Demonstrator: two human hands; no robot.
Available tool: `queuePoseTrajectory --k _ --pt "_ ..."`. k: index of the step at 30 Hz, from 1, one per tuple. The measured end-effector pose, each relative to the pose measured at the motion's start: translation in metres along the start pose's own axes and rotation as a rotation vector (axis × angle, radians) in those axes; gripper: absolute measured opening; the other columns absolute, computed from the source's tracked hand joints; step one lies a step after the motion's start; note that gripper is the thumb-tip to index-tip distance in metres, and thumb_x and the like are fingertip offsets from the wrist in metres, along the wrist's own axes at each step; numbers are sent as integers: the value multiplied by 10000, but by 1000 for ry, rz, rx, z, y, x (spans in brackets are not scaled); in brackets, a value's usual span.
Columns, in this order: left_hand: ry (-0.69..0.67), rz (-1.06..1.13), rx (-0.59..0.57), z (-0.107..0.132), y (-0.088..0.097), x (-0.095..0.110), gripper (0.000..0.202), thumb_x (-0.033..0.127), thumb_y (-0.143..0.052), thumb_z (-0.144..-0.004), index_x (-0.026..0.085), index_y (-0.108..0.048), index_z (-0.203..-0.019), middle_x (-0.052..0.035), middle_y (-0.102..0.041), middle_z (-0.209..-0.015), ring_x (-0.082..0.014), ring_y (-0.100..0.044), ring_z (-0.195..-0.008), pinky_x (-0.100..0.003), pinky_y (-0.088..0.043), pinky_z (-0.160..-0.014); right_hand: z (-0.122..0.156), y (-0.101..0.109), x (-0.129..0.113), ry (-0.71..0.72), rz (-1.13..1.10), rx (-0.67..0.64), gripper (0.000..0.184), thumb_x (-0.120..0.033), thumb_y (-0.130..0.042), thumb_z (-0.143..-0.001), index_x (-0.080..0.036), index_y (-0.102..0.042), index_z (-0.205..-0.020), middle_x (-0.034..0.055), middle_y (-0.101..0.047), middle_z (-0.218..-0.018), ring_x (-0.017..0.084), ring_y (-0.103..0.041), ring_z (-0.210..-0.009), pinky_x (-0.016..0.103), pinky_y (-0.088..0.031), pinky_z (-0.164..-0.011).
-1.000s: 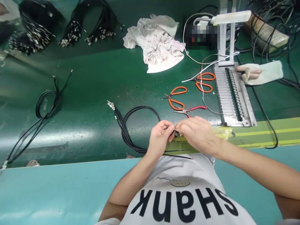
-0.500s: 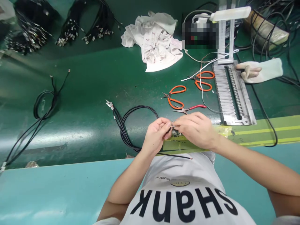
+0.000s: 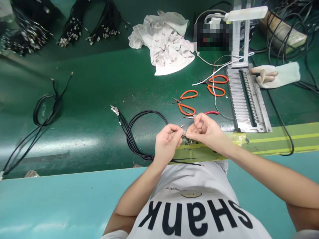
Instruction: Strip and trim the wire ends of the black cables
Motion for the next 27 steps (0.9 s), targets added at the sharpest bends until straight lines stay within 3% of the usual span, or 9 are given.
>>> queuePoseTrajectory --k 5,8,11,13,16,18,20,23,27 --pt "167 191 -74 -10 2 5 283 338 -798 -791 149 -590 -821 43 -535 -644 -26 -390 -443 -180 -256 -453 11 0 -17 824 876 101 129 -152 -638 -929 -253 -559 -910 -7 -781 -1095 179 -702 -1032 363 -435 -862" --pt "201 218 -99 -10 2 5 287 336 -800 -791 146 -586 -816 48 -517 -632 -28 -377 -461 -178 -258 -460 14 -4 -18 1036 1049 59 136 -121 -594 -950 -249 -590 -906 -33 -794 -1062 159 -715 -994 352 -432 -805" --pt "193 194 -111 -6 0 2 267 343 -773 -816 153 -585 -813 46 -523 -642 -30 -370 -456 -184 -265 -461 11 -7 -18 934 1028 55 144 -122 -578 -947 -243 -564 -869 -24 -795 -1015 168 -723 -892 357 -432 -773" --pt "88 85 -45 -3 0 1 226 343 -743 -843 165 -605 -827 40 -540 -646 -46 -403 -469 -195 -302 -474 5 -5 -15 640 795 88 131 -158 -577 -944 -242 -511 -869 -11 -785 -949 165 -715 -811 348 -447 -754" --pt "-185 -186 83 5 1 5 168 330 -715 -868 171 -671 -835 -29 -639 -800 -107 -570 -671 -224 -435 -602 -3 -3 -5 67 165 -5 298 -291 -679 -884 -254 -384 -875 -19 -741 -771 171 -697 -708 329 -493 -705" --pt "-186 -183 65 5 0 5 150 317 -704 -880 174 -672 -849 -29 -636 -815 -106 -579 -680 -222 -435 -601 -3 -5 -2 -126 -101 -96 424 -346 -748 -826 -263 -336 -880 -25 -729 -735 178 -694 -686 329 -513 -691" --pt "-41 -38 0 1 1 3 160 312 -713 -876 173 -637 -860 16 -575 -719 -60 -480 -522 -203 -344 -494 -3 0 -4 -51 -49 -44 438 -345 -777 -807 -263 -355 -894 0 -750 -811 188 -705 -740 334 -514 -708" --pt "128 144 -88 -8 5 4 243 336 -763 -830 153 -604 -828 24 -555 -703 -30 -406 -454 -192 -250 -449 2 7 -12 396 445 103 269 -276 -737 -859 -252 -470 -887 39 -774 -1004 213 -717 -927 366 -494 -806" --pt "197 196 -161 -13 6 7 290 363 -781 -811 144 -591 -811 34 -523 -620 -31 -380 -448 -186 -219 -457 10 1 -13 872 968 52 119 -158 -594 -947 -266 -612 -902 -24 -786 -1091 173 -715 -1018 355 -448 -860"
Point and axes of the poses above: each hand's wrist, its own z-axis away from the middle knuckle, its own y-axis out of the back of the hand, x = y × z, the point moved 3 cm from there along -z, towards the middle knuckle
